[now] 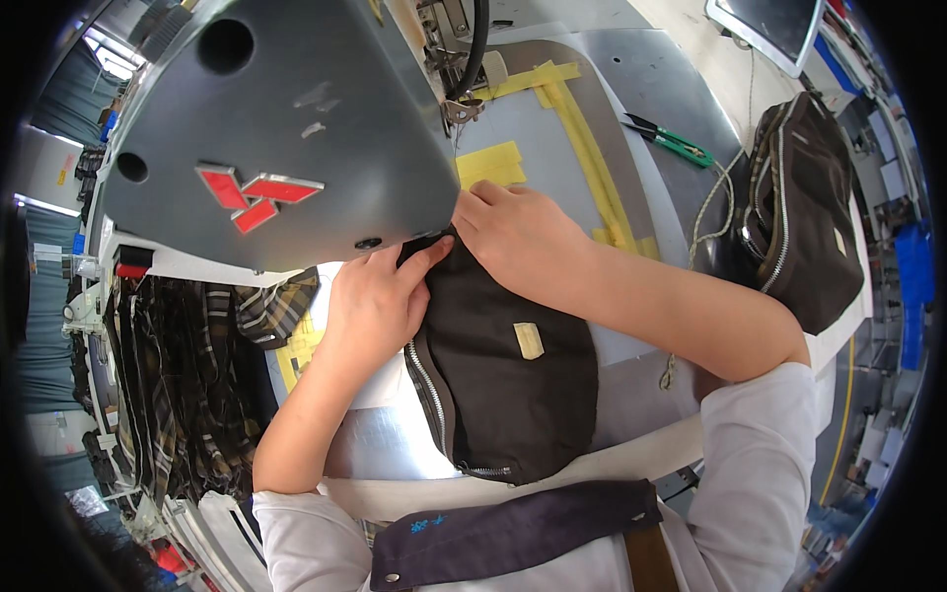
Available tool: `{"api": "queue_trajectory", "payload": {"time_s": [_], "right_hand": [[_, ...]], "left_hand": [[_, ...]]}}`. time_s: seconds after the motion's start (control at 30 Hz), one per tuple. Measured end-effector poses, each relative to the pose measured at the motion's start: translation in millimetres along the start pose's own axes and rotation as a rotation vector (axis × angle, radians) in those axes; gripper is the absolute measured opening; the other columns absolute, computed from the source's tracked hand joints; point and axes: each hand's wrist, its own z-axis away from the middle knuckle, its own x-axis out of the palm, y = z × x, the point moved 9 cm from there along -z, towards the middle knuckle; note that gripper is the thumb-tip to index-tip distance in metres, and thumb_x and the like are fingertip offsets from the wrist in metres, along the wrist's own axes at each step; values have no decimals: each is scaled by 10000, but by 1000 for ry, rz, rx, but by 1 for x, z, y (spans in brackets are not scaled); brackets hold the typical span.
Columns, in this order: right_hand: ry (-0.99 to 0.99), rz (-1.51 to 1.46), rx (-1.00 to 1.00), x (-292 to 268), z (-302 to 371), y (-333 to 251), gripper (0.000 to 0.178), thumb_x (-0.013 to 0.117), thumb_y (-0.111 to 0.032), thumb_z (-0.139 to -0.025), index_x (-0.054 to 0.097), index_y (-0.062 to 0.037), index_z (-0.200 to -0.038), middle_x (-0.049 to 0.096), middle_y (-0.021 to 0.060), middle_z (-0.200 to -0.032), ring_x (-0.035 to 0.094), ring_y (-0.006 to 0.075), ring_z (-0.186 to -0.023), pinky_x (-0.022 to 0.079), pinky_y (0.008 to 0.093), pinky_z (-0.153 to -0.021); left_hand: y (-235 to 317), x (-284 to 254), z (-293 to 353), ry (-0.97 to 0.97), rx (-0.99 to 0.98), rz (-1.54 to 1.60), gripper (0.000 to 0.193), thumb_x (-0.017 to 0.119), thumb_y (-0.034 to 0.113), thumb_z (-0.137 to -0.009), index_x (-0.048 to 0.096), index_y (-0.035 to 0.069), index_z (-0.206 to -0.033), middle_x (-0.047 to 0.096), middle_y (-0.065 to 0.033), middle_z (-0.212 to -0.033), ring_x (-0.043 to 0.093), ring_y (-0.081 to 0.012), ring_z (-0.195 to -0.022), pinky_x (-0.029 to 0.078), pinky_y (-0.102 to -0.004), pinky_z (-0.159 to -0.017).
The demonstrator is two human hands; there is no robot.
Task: The person aligns a zipper on a black fabric bag and sews it using an industrial sewing machine. They guide the bag under the needle, stitch along the zipper, and then trim the excess thread with scissors. The process is repeated for multiple bags in a factory setting.
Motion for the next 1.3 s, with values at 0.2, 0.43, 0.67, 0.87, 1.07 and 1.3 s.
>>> {"api": "queue_trajectory", "payload": {"time_s": [0.2, 0.43, 0.67, 0.87, 1.07, 1.3], "right_hand": [[122, -68, 110, -15, 19, 4, 248, 585, -43, -772, 651, -23, -1010, 596, 95, -953, 597, 263, -918, 517, 362, -764], [68, -684, 157, -13, 50, -23, 260, 611, -3, -774, 692, -107, -999, 612, 80, -976, 590, 286, -944, 500, 402, -804], [-78, -531, 177, -40, 74, -15, 245, 633, -112, -822, 667, -94, -1064, 624, 101, -1070, 598, 295, -1016, 500, 399, -865], [-232, 276, 762, -52, 138, 167, 404, 572, -69, -859, 530, 7, -1253, 589, 168, -1151, 558, 357, -1104, 466, 420, -941], [-189, 439, 742, -52, 132, 171, 311, 475, -31, -884, 555, -2, -1183, 601, 167, -1067, 588, 345, -1021, 498, 434, -841], [-57, 136, 468, -87, 67, 39, 196, 612, -271, -894, 631, -86, -957, 622, 94, -885, 614, 305, -886, 486, 414, -732]], "left_hand": [[19, 0, 0, 109, 8, 55, 395, 648, 15, -737, 678, 118, -1117, 606, -98, -1150, 624, -301, -984, 523, -385, -834], [-20, 26, 39, -204, -627, 822, 281, 728, 135, -841, 637, -7, -1066, 656, -78, -874, 608, -124, -759, 501, -259, -711], [5, 39, 73, -425, -607, 1158, 293, 759, 54, -812, 634, -23, -1065, 627, 7, -902, 562, -49, -811, 478, -207, -736], [2, 38, 71, -399, -591, 1263, 234, 758, -6, -799, 636, 1, -1000, 622, 20, -931, 564, -45, -851, 475, -200, -782], [0, 37, 69, -379, -536, 1255, 229, 748, 1, -811, 630, 14, -1007, 629, 16, -938, 570, -52, -857, 474, -213, -805], [3, 35, 68, -370, -513, 1240, 230, 737, 4, -822, 622, 11, -1020, 638, 12, -940, 577, -56, -869, 470, -212, -801]]}}
